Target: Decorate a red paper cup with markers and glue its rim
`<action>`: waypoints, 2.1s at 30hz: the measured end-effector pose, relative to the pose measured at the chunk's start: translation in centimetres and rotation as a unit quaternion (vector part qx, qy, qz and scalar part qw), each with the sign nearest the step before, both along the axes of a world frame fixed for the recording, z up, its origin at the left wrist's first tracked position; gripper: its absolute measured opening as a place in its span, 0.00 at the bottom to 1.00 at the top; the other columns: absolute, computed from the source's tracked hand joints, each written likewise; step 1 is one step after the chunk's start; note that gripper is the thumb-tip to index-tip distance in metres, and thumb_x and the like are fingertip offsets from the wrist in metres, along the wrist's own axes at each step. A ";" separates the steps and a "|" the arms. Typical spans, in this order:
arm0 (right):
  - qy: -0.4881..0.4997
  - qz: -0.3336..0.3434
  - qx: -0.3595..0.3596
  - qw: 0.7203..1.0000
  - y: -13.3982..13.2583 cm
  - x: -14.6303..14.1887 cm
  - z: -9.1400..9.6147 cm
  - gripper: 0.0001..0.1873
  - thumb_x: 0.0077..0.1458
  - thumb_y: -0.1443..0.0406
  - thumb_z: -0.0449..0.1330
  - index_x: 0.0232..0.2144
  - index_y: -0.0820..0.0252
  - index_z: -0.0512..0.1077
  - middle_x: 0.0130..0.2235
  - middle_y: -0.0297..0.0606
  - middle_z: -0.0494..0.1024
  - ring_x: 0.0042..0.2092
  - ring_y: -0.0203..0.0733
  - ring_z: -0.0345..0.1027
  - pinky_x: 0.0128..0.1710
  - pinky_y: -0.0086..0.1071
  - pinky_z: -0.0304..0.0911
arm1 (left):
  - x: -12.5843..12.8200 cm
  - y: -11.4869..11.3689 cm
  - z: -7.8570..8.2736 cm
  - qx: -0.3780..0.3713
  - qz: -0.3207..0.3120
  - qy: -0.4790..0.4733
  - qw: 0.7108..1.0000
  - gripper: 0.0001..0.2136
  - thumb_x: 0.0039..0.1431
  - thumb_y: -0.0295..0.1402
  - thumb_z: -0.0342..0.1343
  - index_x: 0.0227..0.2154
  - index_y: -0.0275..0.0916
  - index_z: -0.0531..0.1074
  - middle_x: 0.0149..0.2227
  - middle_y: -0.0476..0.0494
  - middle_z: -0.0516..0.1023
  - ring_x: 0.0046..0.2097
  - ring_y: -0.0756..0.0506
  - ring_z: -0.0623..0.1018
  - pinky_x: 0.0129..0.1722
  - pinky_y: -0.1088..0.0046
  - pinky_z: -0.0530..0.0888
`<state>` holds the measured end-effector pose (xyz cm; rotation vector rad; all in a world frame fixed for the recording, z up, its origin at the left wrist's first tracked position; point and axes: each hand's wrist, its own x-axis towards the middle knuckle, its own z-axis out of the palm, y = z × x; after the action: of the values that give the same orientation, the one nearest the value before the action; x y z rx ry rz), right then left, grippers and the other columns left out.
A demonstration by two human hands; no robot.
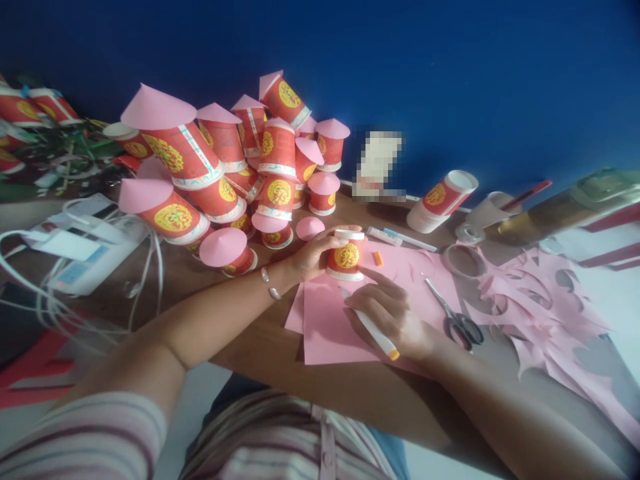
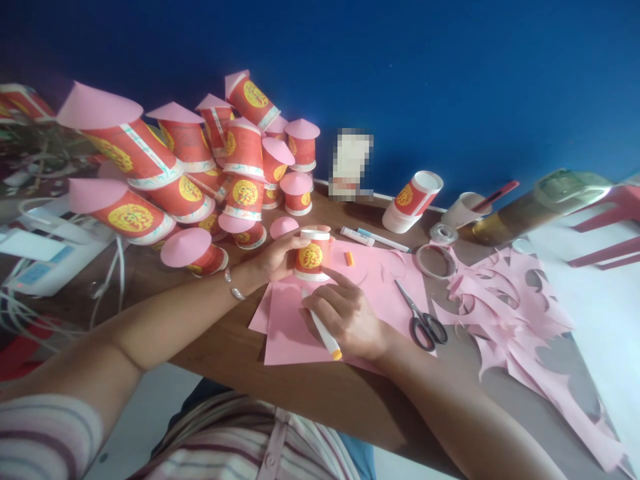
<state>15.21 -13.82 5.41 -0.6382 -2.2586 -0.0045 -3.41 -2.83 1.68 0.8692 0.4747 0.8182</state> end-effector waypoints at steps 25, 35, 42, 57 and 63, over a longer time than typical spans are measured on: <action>-0.021 -0.053 0.082 0.995 0.3 0.6 0.0 0.08 0.63 0.74 0.64 0.42 0.61 0.71 0.29 0.34 0.80 0.31 0.40 0.77 0.34 0.33 0.76 | 0.2 -0.2 0.4 0.043 -0.006 0.043 0.998 0.22 0.51 0.43 0.75 0.43 0.37 0.76 0.40 0.44 0.79 0.40 0.47 0.76 0.41 0.71 0.71; -0.040 -0.087 0.079 0.992 0.3 0.8 -0.5 0.06 0.66 0.74 0.63 0.41 0.61 0.70 0.30 0.35 0.81 0.28 0.36 0.74 0.29 0.30 0.68 | 0.3 -0.5 0.2 0.050 0.009 0.045 0.998 0.24 0.52 0.41 0.76 0.48 0.39 0.75 0.45 0.43 0.79 0.45 0.45 0.77 0.48 0.67 0.73; -0.050 -0.090 0.070 0.992 0.3 0.9 -0.5 0.06 0.67 0.74 0.62 0.41 0.60 0.70 0.29 0.33 0.80 0.27 0.34 0.73 0.28 0.28 0.66 | 0.4 -0.6 0.7 0.045 0.017 0.051 0.998 0.27 0.48 0.43 0.77 0.47 0.39 0.75 0.43 0.43 0.78 0.44 0.46 0.77 0.48 0.67 0.73; -0.027 -0.089 0.029 0.995 0.1 0.7 -0.3 0.07 0.65 0.74 0.59 0.38 0.57 0.69 0.27 0.27 0.75 0.24 0.31 0.64 0.26 0.27 0.60 | 0.2 -0.5 0.1 0.071 0.004 0.059 0.996 0.24 0.53 0.41 0.75 0.49 0.40 0.75 0.48 0.42 0.78 0.48 0.45 0.77 0.48 0.68 0.73; -0.049 -0.084 0.056 0.994 0.1 0.9 -0.2 0.08 0.63 0.75 0.62 0.40 0.58 0.70 0.28 0.30 0.78 0.26 0.34 0.70 0.27 0.29 0.64 | 0.3 -0.4 -0.3 0.078 0.012 0.058 0.995 0.25 0.52 0.41 0.75 0.49 0.39 0.75 0.48 0.40 0.79 0.48 0.43 0.78 0.49 0.65 0.73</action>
<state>16.13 -13.76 5.23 -0.7799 -2.2735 -0.2483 -3.10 -3.20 1.37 1.0621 0.5287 0.8387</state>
